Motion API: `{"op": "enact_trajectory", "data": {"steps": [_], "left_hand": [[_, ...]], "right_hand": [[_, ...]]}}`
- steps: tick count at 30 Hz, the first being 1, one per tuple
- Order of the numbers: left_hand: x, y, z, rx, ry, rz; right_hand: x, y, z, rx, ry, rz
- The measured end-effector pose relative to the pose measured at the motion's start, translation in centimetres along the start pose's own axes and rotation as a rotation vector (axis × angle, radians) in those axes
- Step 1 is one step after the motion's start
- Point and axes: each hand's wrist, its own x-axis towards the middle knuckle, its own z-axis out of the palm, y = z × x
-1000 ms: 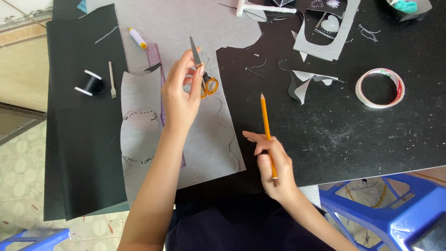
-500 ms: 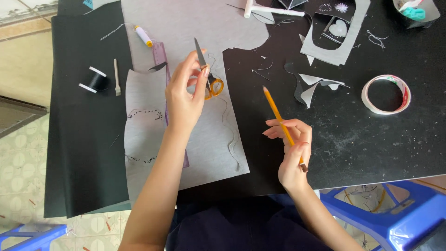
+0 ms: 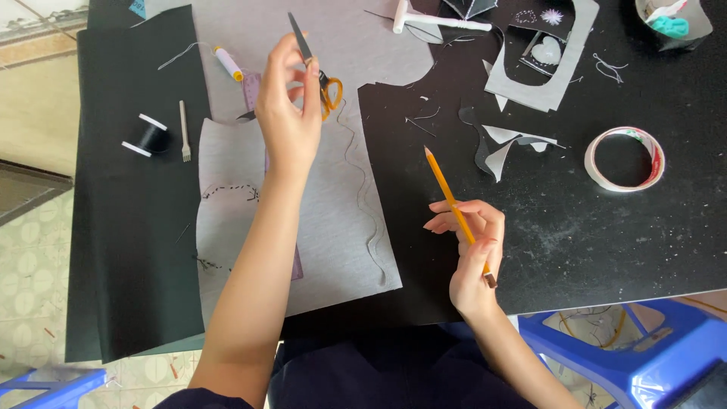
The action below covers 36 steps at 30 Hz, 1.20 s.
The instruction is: Tracing a pattern onto material using a pencil and ruler, then cutting along the lines with scissors.
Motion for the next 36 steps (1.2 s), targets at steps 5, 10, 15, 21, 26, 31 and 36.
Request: {"op": "enact_trajectory", "data": {"steps": [5,10,15,21,26,31,36], "left_hand": [[0.8,-0.7,0.7,-0.033,0.031,-0.042],[1.0,-1.7,1.5,-0.06,0.063,-0.097],[0.7,-3.2,2.2,-0.046,0.131,-0.165],[1.0,-3.6,2.3,-0.028,0.163,-0.219],[1.4,-3.2,2.4,-0.011,0.17,-0.253],[2.3,-2.9,2.5,0.012,0.15,-0.243],[2.5,-3.3,2.6,0.055,0.12,-0.264]], "right_hand": [[0.0,0.0,0.0,0.003,0.005,0.015],[-0.1,0.1,0.1,0.006,0.016,0.031],[0.0,0.4,0.0,0.038,0.02,0.025],[3.2,-0.2,0.0,0.159,0.067,0.053],[11.9,0.2,1.9,0.231,0.126,0.159],[17.8,3.8,5.0,0.227,0.107,0.188],[19.7,6.6,7.5,0.175,0.151,0.152]]}}
